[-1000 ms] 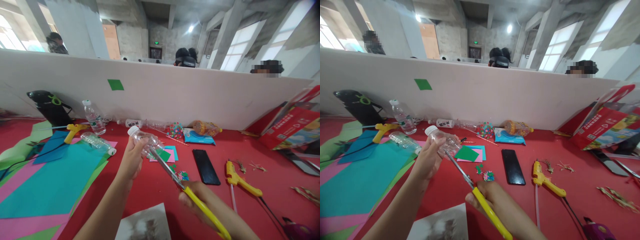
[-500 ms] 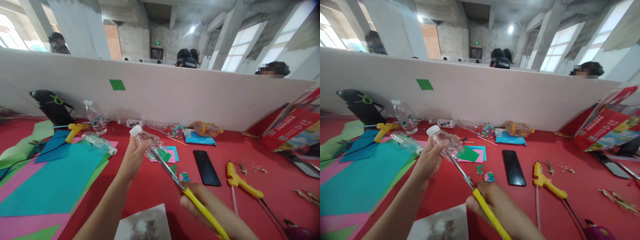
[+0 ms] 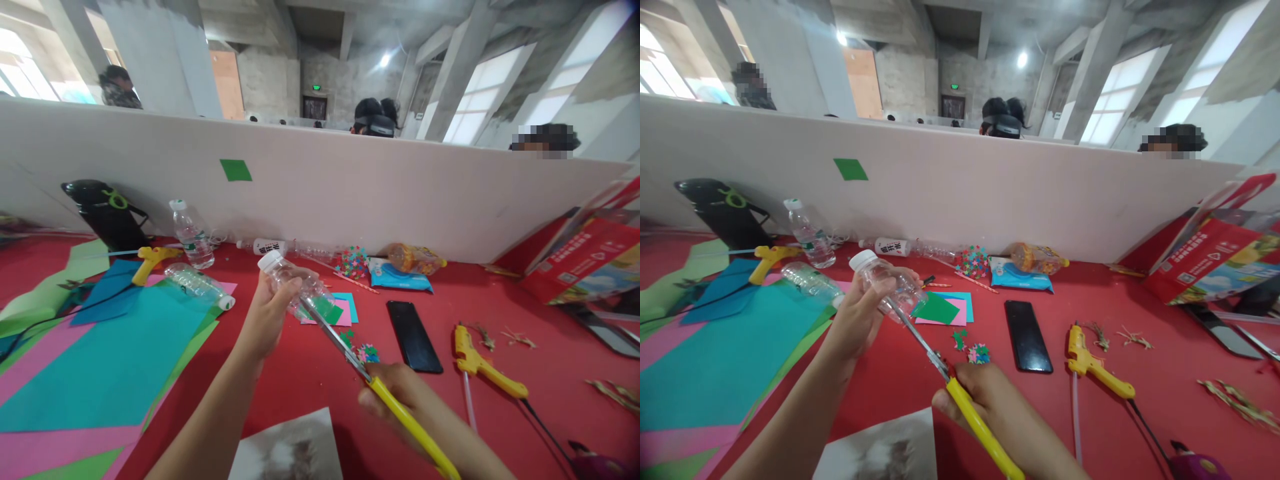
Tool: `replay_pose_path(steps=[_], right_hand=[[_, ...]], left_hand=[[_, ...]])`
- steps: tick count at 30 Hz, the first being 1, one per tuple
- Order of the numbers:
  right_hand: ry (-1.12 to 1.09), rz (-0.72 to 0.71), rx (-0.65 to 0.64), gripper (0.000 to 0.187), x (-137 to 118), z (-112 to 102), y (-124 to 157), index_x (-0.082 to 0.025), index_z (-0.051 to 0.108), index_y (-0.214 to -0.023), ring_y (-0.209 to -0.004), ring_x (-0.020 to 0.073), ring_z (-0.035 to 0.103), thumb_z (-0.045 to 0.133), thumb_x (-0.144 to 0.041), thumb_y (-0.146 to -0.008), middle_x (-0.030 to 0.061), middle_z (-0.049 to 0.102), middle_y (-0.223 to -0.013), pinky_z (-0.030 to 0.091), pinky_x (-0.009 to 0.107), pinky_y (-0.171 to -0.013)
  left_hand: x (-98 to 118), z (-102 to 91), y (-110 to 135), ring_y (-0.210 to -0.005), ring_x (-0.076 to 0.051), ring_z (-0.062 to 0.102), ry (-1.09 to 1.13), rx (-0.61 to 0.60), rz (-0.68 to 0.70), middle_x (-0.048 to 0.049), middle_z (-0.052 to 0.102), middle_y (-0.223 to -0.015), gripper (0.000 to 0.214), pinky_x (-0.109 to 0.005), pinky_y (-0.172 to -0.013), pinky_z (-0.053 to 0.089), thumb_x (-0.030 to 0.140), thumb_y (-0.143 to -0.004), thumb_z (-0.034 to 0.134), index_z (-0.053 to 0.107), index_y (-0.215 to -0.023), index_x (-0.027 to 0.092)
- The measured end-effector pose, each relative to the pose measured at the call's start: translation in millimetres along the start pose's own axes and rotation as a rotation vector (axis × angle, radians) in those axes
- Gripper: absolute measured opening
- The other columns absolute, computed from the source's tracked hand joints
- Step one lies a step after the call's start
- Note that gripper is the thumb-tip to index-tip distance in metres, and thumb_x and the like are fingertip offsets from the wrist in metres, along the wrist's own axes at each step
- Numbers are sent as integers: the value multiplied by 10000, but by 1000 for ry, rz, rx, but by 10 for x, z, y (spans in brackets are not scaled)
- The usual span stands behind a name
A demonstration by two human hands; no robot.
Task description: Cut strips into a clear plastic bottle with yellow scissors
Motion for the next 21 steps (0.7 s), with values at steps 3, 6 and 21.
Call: replay_pose_path(steps=[3,6,21], right_hand=[[-10,-12,-26,619,53,5,2,-212,352,-620,-501,90,289,419,-801,-799,-65,326,-569,204,248,-466],[-24,-7,-58,639,92,16,5,-208,401,-652,-494,93,302,343,-824,-809,-50,370,-580,181,245,-448],[-5,16,-4,573,14,-9,8,-210,357,-598,-506,93,303,520,-721,-803,-65,322,-558,225,239,-463]], left_hand=[[-5,2,9,-893,-209,644,-27,2,-18,-45,698,-950,149,-358,-862,469,230,-801,618,604,-948,206],[-16,45,24,-880,-219,653,-44,-44,-27,-60,703,-972,149,-359,-823,486,246,-803,633,612,-944,202],[22,64,16,-926,-232,653,-84,-63,-3,-64,707,-970,125,-352,-809,491,252,-813,622,598,-925,203]])
Point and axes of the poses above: each hand's wrist, its own y-axis away from the middle knuckle, its own z-axis out of the palm, x = y × z, the point moved 5 cm from there along -y, towards the middle knuckle
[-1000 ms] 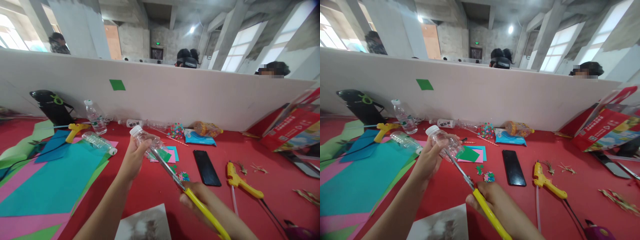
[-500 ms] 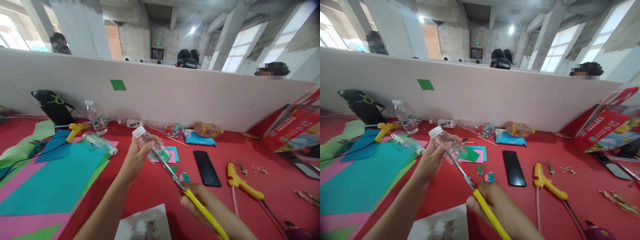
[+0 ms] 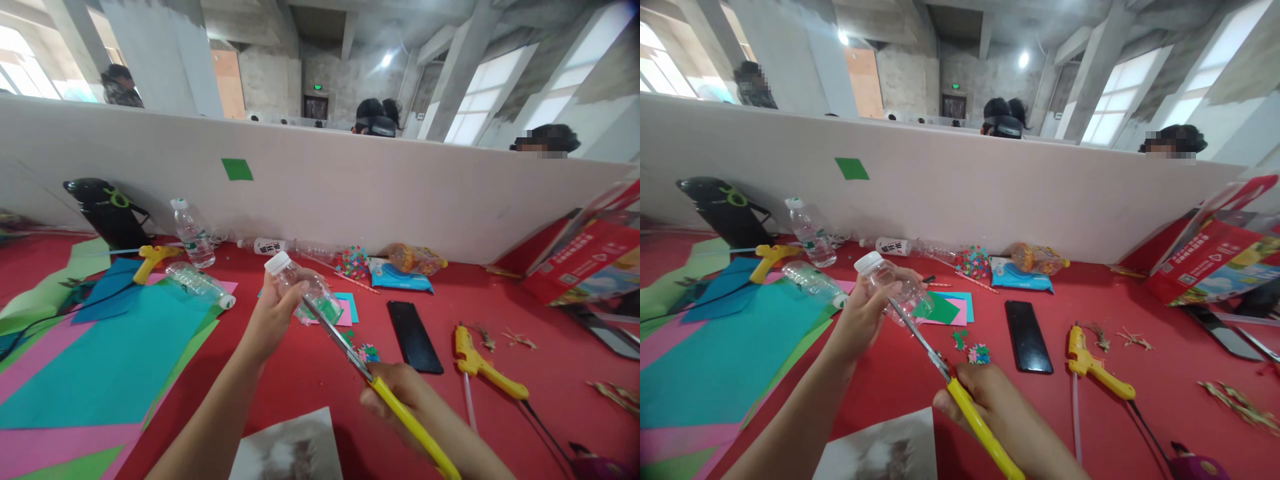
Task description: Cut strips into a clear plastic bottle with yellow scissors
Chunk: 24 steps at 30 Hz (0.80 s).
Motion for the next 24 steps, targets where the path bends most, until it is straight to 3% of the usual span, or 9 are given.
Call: replay_pose_path(steps=[5,17,24], right_hand=[[-31,5,-15,649,44,16,28,-209,390,-639,-515,101,325,334,-837,-795,-57,330,-571,220,243,-472],[-25,36,-8,550,-68,24,36,-218,322,-614,-534,97,270,506,-683,-843,-65,279,-570,175,237,-462],[-128,42,3,563,-120,51,145,-223,333,-688,-485,81,275,354,-757,-866,-72,321,-576,177,222,-422]], left_hand=[[47,82,7,-868,-233,656,-49,-58,12,-72,702,-910,152,-359,-780,495,288,-805,648,584,-908,198],[50,49,-9,-867,-236,658,-52,-41,35,-67,699,-895,142,-353,-759,501,266,-799,661,583,-901,205],[-6,107,-22,-874,-210,651,-110,-168,83,-56,689,-906,152,-347,-774,505,223,-823,611,504,-929,202]])
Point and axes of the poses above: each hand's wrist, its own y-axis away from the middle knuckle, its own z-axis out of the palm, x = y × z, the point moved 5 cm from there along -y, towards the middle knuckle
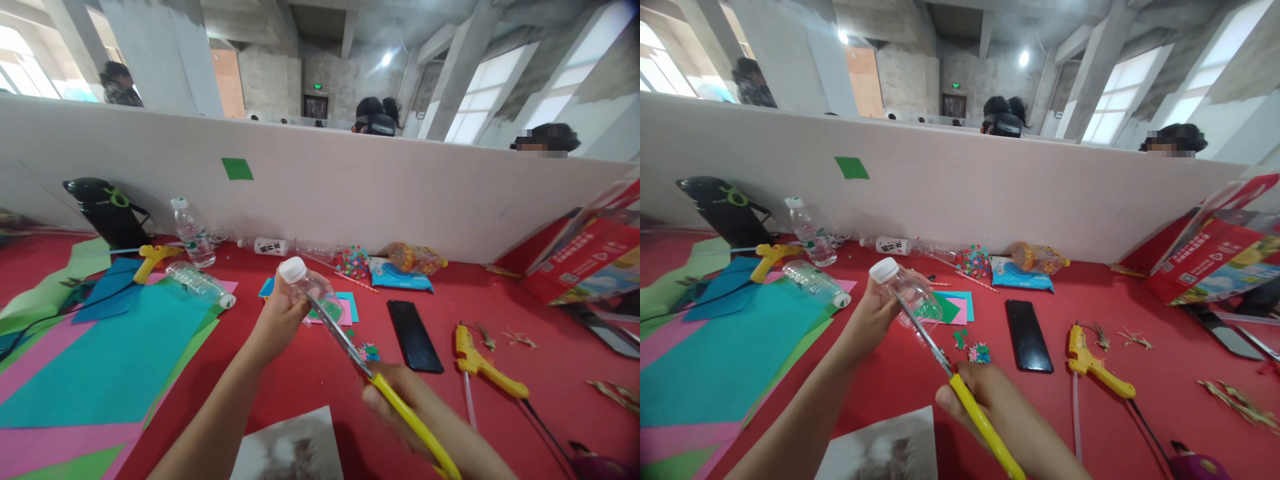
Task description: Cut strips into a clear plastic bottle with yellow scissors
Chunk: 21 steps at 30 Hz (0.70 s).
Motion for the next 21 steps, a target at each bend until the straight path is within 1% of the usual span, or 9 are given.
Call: replay_pose_path(steps=[3,5,8,11,13,15,18,21], right_hand=[[11,-2,-62,536,-28,-1,-7,-227,326,-695,-462,79,298,375,-726,-884,-72,340,-558,179,224,-420],[48,0,-69,506,-19,-13,-25,-228,320,-688,-466,83,303,400,-677,-907,-71,338,-557,174,230,-428],[96,2,-22,483,33,-31,-48,-226,317,-664,-495,92,286,433,-616,-926,-65,324,-569,170,238,-440],[91,-4,17,484,72,-31,-58,-224,305,-649,-514,92,256,470,-591,-919,-66,290,-596,172,235,-444],[71,-4,-9,488,68,-14,-60,-226,304,-654,-507,89,266,463,-604,-918,-70,283,-590,177,233,-444],[70,-13,-33,508,45,-6,-60,-229,308,-661,-490,89,290,420,-658,-908,-72,300,-565,182,231,-441],[88,-5,-16,551,32,-21,-51,-230,323,-675,-462,87,307,330,-739,-884,-70,338,-541,182,230,-430],[77,14,-19,564,52,-19,-28,-227,338,-694,-438,80,317,306,-760,-875,-69,363,-540,185,228,-419]], left_hand=[[0,26,0,-857,-203,652,-32,-26,15,-63,683,-907,128,-345,-769,505,215,-832,589,505,-926,194],[6,24,2,-848,-198,652,-42,-15,18,-59,680,-907,119,-347,-774,503,210,-842,571,499,-935,196],[17,19,8,-835,-192,655,-64,-7,13,-49,681,-899,115,-350,-787,495,193,-845,554,484,-936,204],[38,15,11,-843,-187,653,-89,-10,21,-48,681,-916,134,-346,-798,487,188,-840,565,475,-937,209],[41,11,9,-854,-189,652,-98,-12,20,-54,681,-928,127,-345,-798,486,200,-847,564,473,-934,210],[31,7,5,-859,-192,653,-108,-17,15,-61,683,-929,116,-347,-795,487,216,-857,557,471,-933,208],[7,4,-1,-878,-194,651,-122,-30,24,-66,683,-951,136,-349,-806,488,231,-860,561,474,-960,204],[-4,-3,0,-906,-194,646,-153,-35,35,-66,681,-971,144,-346,-820,481,243,-867,563,487,-981,199]])
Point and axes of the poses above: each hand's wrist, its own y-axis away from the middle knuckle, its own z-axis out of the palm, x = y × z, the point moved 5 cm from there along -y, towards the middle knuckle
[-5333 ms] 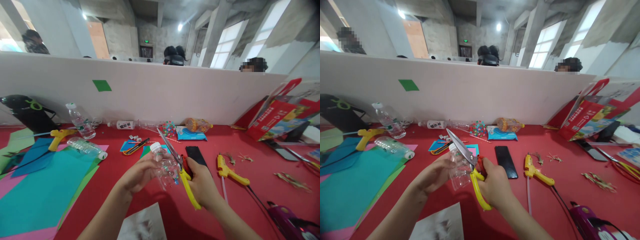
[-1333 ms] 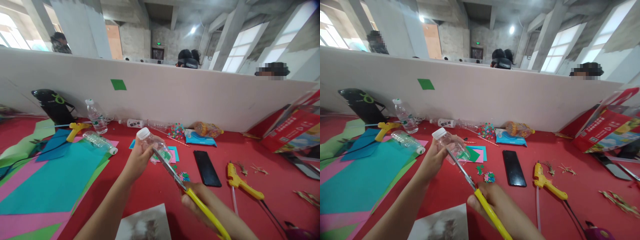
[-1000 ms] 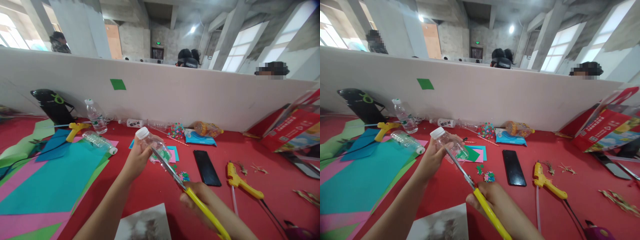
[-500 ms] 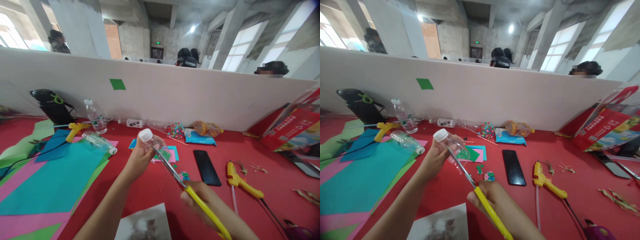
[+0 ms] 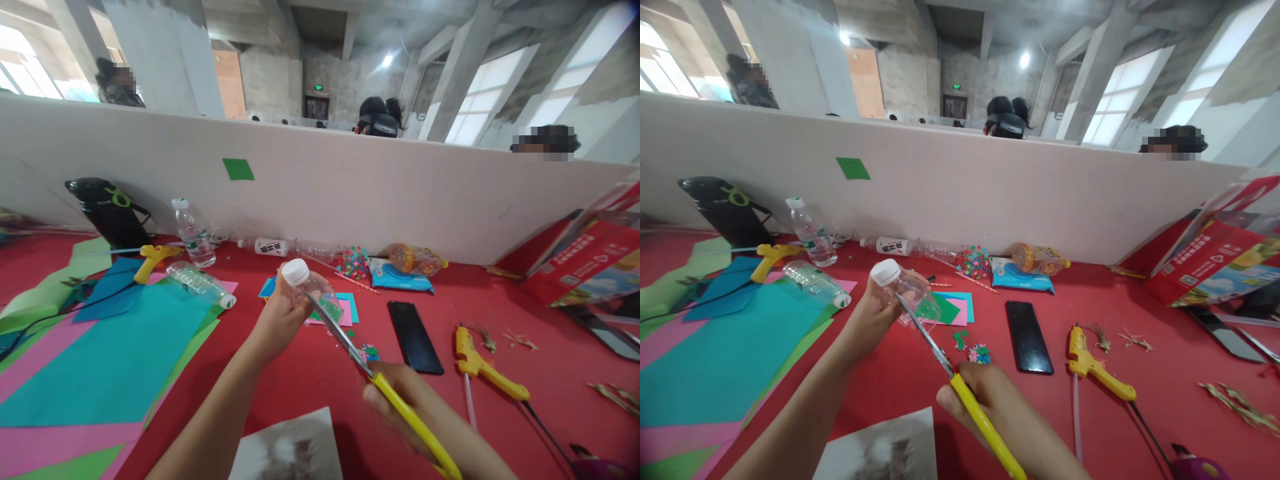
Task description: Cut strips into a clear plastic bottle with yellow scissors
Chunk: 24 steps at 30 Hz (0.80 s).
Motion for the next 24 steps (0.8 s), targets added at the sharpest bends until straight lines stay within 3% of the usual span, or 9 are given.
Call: replay_pose_path(steps=[9,14,24], right_hand=[[-26,-2,3,513,13,12,4,-232,321,-685,-436,80,301,330,-692,-913,-78,343,-535,192,233,-426],[36,28,88,504,98,-6,-91,-233,296,-617,-508,102,292,496,-633,-850,-72,285,-542,185,240,-461],[-31,76,98,507,39,22,-30,-238,306,-629,-468,90,235,465,-659,-862,-85,253,-528,172,230,-434]], left_hand=[[-79,-45,38,-980,-201,623,-70,-35,-49,-85,647,-1088,212,-356,-861,465,146,-840,544,463,-1029,198],[-98,-65,54,-1031,-199,609,-100,-22,-45,-66,645,-1107,266,-357,-890,448,83,-815,525,448,-1031,217],[-95,-56,51,-1011,-198,627,-59,-23,-57,-64,659,-1091,241,-364,-877,465,177,-846,553,422,-1043,222]])
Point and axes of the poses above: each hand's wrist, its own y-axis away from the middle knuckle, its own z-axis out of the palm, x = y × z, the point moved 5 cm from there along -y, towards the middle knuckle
